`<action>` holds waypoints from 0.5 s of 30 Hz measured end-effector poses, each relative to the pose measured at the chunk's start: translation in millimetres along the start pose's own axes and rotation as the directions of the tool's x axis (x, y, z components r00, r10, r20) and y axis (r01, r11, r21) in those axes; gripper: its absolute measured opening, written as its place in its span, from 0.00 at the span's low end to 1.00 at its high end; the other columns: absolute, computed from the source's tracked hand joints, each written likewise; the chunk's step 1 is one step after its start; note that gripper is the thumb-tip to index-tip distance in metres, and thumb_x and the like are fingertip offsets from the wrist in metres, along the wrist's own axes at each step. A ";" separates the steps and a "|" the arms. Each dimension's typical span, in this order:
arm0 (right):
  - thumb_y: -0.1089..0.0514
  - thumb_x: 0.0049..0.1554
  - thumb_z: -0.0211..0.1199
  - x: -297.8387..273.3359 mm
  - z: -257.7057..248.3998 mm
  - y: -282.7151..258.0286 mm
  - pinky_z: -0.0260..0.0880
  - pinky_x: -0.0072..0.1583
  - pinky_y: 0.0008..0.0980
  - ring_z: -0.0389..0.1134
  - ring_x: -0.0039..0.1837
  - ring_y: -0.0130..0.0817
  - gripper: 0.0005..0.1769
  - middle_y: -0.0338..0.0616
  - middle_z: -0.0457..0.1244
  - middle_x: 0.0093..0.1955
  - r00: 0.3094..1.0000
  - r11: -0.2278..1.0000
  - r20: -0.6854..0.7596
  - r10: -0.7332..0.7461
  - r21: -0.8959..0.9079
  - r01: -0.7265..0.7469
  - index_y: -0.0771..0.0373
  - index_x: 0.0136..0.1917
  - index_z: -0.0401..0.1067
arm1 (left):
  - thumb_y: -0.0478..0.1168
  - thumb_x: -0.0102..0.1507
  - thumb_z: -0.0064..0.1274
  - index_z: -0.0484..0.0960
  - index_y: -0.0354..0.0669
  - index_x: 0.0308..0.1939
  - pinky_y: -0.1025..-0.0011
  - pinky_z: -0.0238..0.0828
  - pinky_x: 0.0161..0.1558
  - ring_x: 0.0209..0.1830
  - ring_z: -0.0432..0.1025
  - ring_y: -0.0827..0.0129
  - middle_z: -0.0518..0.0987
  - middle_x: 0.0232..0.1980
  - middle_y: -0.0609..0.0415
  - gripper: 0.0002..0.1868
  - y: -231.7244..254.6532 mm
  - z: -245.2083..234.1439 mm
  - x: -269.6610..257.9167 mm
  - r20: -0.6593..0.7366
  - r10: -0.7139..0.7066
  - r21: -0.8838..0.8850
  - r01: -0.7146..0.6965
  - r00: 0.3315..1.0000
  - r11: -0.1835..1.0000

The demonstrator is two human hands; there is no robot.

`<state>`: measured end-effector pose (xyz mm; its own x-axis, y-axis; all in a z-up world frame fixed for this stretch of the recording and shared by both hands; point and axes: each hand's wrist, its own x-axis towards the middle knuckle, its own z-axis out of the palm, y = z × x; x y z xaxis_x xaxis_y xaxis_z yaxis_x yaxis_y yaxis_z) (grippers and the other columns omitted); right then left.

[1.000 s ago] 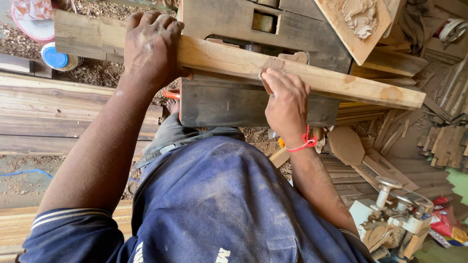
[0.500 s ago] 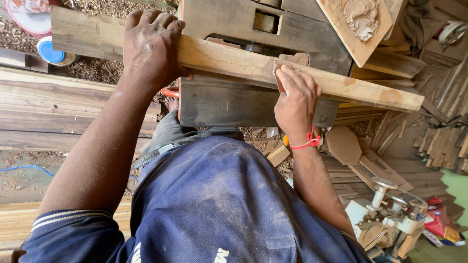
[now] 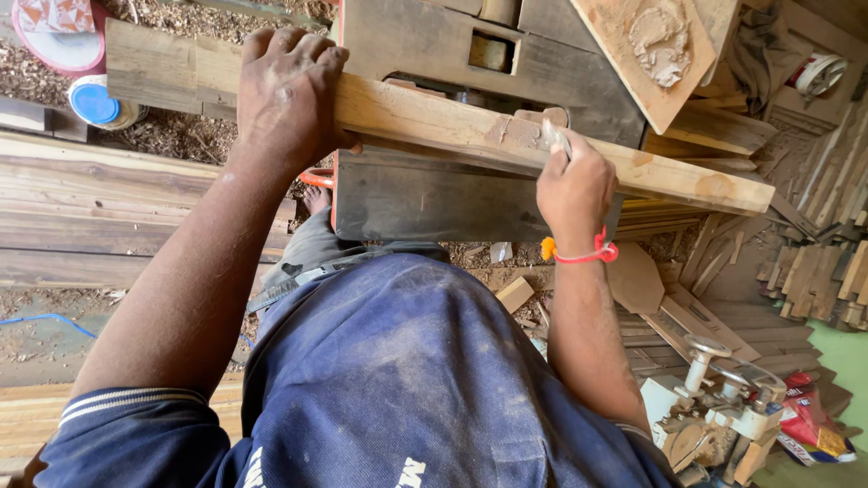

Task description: The person sands a long piece of wood by hand using a small piece of sandpaper, rubbing it back and forth along the surfaces and edges while it rests on a workbench.

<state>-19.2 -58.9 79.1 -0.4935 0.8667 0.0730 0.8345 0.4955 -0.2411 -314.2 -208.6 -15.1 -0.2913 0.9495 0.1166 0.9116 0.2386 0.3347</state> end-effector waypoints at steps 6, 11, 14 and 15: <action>0.63 0.59 0.58 -0.5 22.1 -32.1 0.68 0.56 0.51 0.72 0.51 0.56 0.16 0.57 0.70 0.48 0.992 0.994 0.080 -0.097 -0.034 0.100 0.66 0.59 0.77 | 0.63 0.37 0.78 0.81 0.42 0.62 0.55 0.51 0.70 0.68 0.67 0.55 0.79 0.61 0.48 0.53 -1.4 -1.2 -0.1 0.021 0.005 -0.019 -0.004 1.000 1.000; 0.65 0.60 0.60 -19.0 21.5 -51.2 0.64 0.61 0.50 0.70 0.56 0.49 0.14 0.53 0.71 0.59 0.948 0.956 0.123 -0.293 0.043 0.290 0.65 0.60 0.75 | 0.64 0.36 0.77 0.81 0.42 0.62 0.54 0.51 0.68 0.67 0.67 0.55 0.79 0.60 0.47 0.55 -0.4 0.9 -0.3 0.005 0.001 -0.014 -0.001 1.000 1.000; 0.71 0.51 0.60 -28.5 9.2 -42.8 0.65 0.60 0.49 0.71 0.58 0.52 0.21 0.52 0.72 0.58 0.903 0.905 0.063 -0.424 0.073 0.420 0.66 0.58 0.77 | 0.62 0.39 0.77 0.80 0.42 0.63 0.55 0.51 0.70 0.70 0.66 0.57 0.79 0.62 0.49 0.53 -1.3 -0.4 -3.8 0.001 0.012 -0.045 -0.012 1.000 0.999; 0.72 0.54 0.60 -26.7 6.3 -37.0 0.67 0.61 0.47 0.72 0.58 0.49 0.19 0.51 0.72 0.58 0.920 0.920 0.078 -0.385 0.116 0.375 0.65 0.58 0.77 | 0.64 0.38 0.77 0.80 0.42 0.63 0.55 0.51 0.70 0.69 0.66 0.57 0.79 0.61 0.49 0.54 -0.8 0.3 -2.5 -0.009 0.013 -0.021 -0.014 1.000 1.000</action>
